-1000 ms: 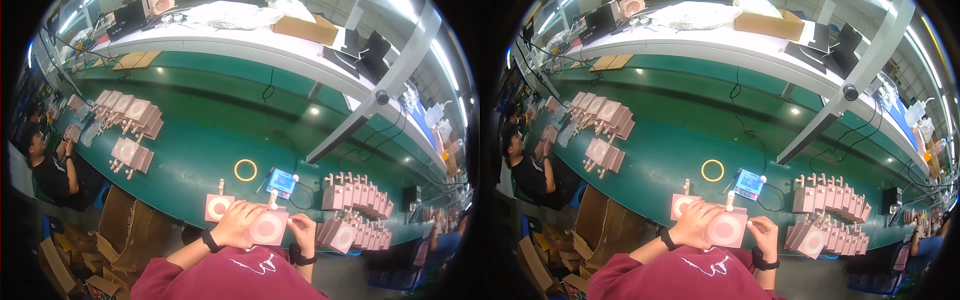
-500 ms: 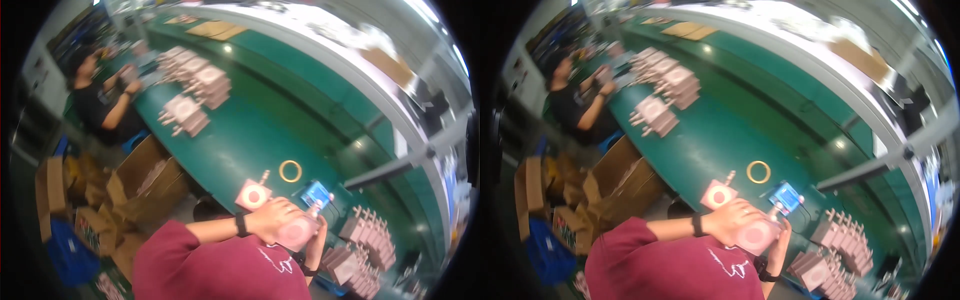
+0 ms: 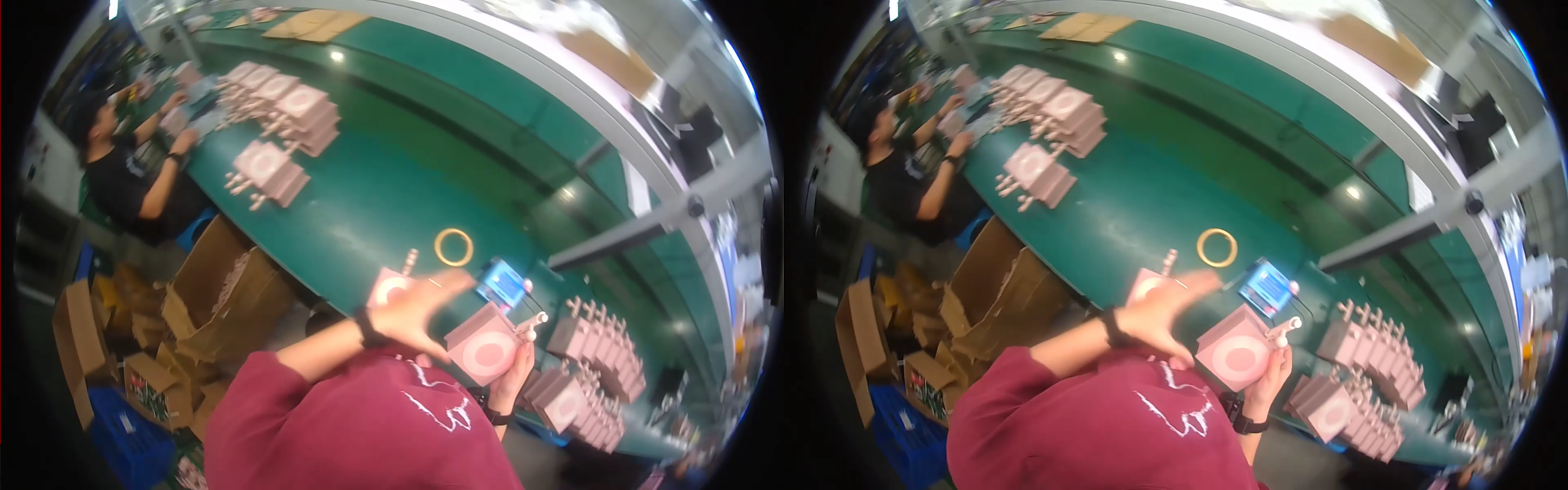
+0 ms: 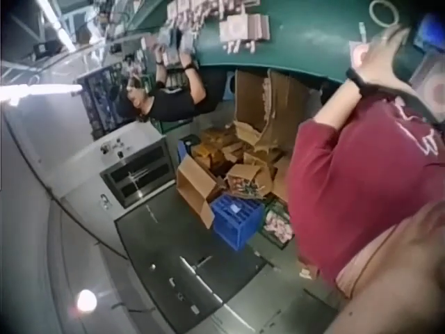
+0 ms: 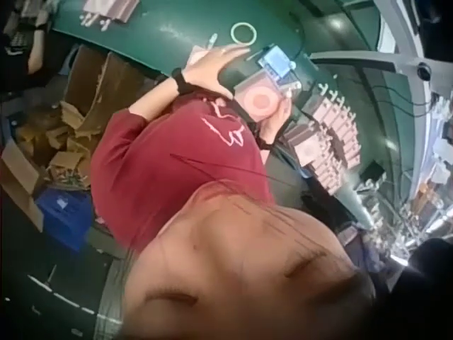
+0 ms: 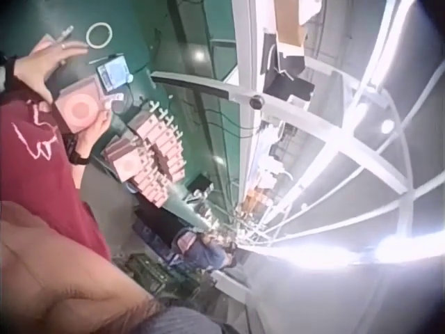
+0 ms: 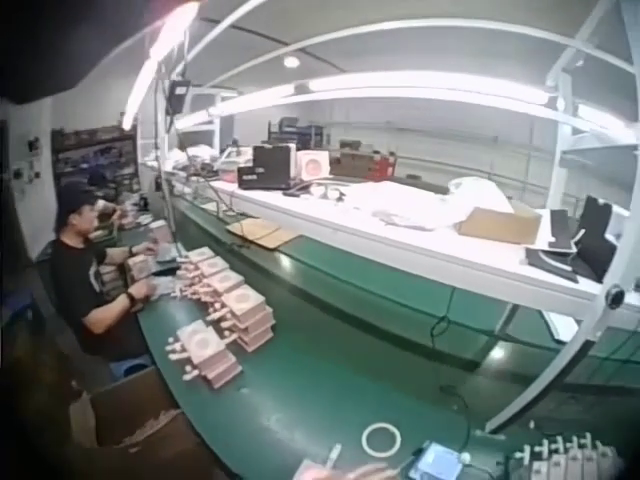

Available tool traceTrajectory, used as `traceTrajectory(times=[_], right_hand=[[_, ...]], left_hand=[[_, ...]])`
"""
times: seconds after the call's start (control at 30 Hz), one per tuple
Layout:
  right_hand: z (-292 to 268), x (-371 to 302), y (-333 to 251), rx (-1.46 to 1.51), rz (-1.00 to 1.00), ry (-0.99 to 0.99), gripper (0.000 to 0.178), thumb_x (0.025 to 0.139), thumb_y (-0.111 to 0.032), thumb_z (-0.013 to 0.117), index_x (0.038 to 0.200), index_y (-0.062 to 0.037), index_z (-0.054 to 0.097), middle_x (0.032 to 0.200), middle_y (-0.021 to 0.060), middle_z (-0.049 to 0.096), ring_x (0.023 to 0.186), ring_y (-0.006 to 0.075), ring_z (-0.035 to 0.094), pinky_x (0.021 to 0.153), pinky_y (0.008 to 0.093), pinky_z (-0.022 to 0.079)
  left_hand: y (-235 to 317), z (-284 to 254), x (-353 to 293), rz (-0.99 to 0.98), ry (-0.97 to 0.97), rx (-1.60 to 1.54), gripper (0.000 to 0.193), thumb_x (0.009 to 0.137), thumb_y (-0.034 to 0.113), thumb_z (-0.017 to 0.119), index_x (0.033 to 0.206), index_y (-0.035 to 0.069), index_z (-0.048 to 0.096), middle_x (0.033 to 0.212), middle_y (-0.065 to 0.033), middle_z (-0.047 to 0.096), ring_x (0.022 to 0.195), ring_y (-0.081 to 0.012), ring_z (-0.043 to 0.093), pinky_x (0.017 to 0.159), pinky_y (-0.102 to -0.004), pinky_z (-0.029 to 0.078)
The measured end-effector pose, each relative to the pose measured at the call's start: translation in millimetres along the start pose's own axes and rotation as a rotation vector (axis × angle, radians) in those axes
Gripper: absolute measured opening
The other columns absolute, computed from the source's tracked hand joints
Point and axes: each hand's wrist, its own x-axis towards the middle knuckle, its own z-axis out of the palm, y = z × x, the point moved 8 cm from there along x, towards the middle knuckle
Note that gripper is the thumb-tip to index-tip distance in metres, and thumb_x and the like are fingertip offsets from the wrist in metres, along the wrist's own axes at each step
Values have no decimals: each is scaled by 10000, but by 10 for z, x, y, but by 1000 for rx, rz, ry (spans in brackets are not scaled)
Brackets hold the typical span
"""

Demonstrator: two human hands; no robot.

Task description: The person picks up pink boxes, places them on a testing device, and presses a button on the side. After the boxes light up, the person removes them from the device and stacks them on the workbench.

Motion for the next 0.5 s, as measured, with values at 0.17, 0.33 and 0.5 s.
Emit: traceTrajectory(times=[0.17, 0.33, 0.5], right_hand=[[-902, -241, -229, 211, -150, 238, 481, 966, -413, 483, 1262, -35, 461, 1216, 111, 540, 1091, 234, 549, 929, 378, 465], [-1005, -508, -711, 239, -182, 181, 585, 944, -488, 481, 1373, -101, 390, 1354, 112, 461, 1231, 273, 462, 1023, 426, 406], [-1215, -542, -691, 501, -207, 108, 700, 951, -553, 400, 1445, -68, 300, 1445, 141, 374, 1314, 317, 372, 1100, 466, 289]], left_hand=[[-1056, 140, -601, -309, -309, 824, 1087, 470, 334, 861, 1410, 114, 361, 1342, -224, 411, 1240, -404, 389, 985, -440, 421], [-1229, 232, -534, -422, -226, 474, 1008, 491, 274, 821, 1390, 123, 390, 1270, -177, 458, 1163, -377, 440, 912, -443, 473], [-697, 703, -202, -258, -343, 313, 920, 508, 262, 803, 1338, 108, 436, 1221, -146, 494, 1117, -347, 470, 843, -424, 508]])
